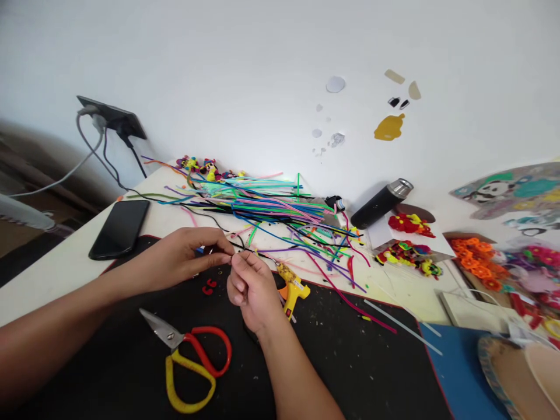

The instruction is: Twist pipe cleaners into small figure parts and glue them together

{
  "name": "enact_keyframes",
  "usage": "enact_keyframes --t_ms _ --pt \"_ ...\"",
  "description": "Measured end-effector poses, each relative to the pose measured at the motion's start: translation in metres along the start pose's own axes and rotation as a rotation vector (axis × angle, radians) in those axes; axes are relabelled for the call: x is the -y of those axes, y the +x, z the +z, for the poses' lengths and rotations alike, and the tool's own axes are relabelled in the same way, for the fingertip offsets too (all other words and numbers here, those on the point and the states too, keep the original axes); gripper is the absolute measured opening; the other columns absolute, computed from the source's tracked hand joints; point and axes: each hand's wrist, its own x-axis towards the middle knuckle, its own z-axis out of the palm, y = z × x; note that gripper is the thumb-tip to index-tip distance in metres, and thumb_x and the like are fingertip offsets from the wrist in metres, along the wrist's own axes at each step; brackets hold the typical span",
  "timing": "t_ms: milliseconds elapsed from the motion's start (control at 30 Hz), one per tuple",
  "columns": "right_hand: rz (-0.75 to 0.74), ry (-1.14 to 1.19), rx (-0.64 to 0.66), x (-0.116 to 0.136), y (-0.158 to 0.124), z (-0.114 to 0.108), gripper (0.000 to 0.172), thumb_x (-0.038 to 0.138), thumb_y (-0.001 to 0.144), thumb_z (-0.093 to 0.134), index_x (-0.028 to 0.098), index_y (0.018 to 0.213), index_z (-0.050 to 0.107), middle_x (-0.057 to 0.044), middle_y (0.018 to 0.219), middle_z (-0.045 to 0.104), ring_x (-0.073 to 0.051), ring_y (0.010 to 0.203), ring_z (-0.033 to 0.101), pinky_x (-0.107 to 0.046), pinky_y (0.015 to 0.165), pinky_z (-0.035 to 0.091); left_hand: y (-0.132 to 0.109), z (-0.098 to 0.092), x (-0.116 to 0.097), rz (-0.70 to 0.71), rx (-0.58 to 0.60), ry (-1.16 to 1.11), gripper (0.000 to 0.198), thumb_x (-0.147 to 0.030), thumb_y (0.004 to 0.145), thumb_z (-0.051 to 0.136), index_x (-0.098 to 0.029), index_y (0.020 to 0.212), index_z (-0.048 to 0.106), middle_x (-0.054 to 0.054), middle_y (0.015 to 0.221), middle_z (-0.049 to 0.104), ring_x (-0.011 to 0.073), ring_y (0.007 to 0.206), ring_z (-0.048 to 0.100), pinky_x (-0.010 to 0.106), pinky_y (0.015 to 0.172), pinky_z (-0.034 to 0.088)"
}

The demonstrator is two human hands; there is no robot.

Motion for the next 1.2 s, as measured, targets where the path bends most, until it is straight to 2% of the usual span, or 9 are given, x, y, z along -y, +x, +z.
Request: enact_keyframes --t_ms 267,400,533,633,1000,1200 --pt "-0.074 -0.099 -0.077 -0.005 0.002 -0.002 0.046 0.054 0.078 0.094 0.020 0.082 0.062 0.013 0.051 0.042 -0.004 0.038 0.031 -0.019 0.040 0.016 0.000 0.003 -0.001 -0.093 -0.022 0.022 0.022 -0.041 0.097 0.066 -0.022 0.089 0.075 0.000 0.081 0.074 0.0176 0.072 0.065 0.026 0.066 0.047" --pt "-0.132 -0.150 -0.096 -0.007 0.002 -0.002 0.044 0.056 0.081 0.091 0.020 0.084 0.065 0.012 0.051 0.044 -0.005 0.037 0.033 -0.019 0.038 0.018 0.000 0.006 0.007 -0.231 -0.042 -0.295 0.034 -0.052 0.091 0.073 -0.019 0.083 0.072 -0.001 0.071 0.066 0.0146 0.065 0.057 0.025 0.061 0.043" --pt "-0.220 -0.189 -0.139 -0.007 0.003 -0.002 0.041 0.053 0.081 0.092 0.020 0.088 0.068 0.013 0.051 0.045 -0.004 0.035 0.034 -0.018 0.037 0.018 0.000 0.010 0.015 -0.449 -0.117 -0.660 0.044 -0.057 0.078 0.086 -0.018 0.079 0.067 -0.004 0.059 0.055 0.0096 0.051 0.044 0.021 0.049 0.031" --pt "-0.274 -0.214 -0.153 -0.007 0.004 -0.002 0.041 0.052 0.082 0.092 0.021 0.093 0.069 0.013 0.051 0.046 -0.005 0.034 0.035 -0.018 0.036 0.020 0.000 0.013 0.015 -0.534 -0.106 -0.772 0.048 -0.058 0.072 0.090 -0.018 0.080 0.066 -0.004 0.056 0.054 0.0077 0.047 0.040 0.020 0.045 0.024" --pt "-0.390 -0.418 -0.156 -0.008 -0.001 0.001 0.030 0.046 0.090 0.084 0.022 0.099 0.067 0.013 0.054 0.048 -0.007 0.037 0.040 -0.019 0.038 0.027 0.000 0.029 0.005 -0.554 -0.065 -0.866 0.053 -0.060 0.067 0.093 -0.016 0.076 0.064 -0.005 0.056 0.054 0.0063 0.048 0.042 0.019 0.044 0.026" --pt "-0.413 -0.455 -0.163 -0.009 0.000 -0.001 0.027 0.045 0.092 0.082 0.022 0.097 0.068 0.012 0.054 0.048 -0.007 0.039 0.041 -0.019 0.039 0.028 0.000 0.029 0.006 -0.590 -0.012 -0.896 0.057 -0.062 0.065 0.095 -0.016 0.072 0.062 -0.005 0.058 0.053 0.0064 0.047 0.045 0.019 0.044 0.025"
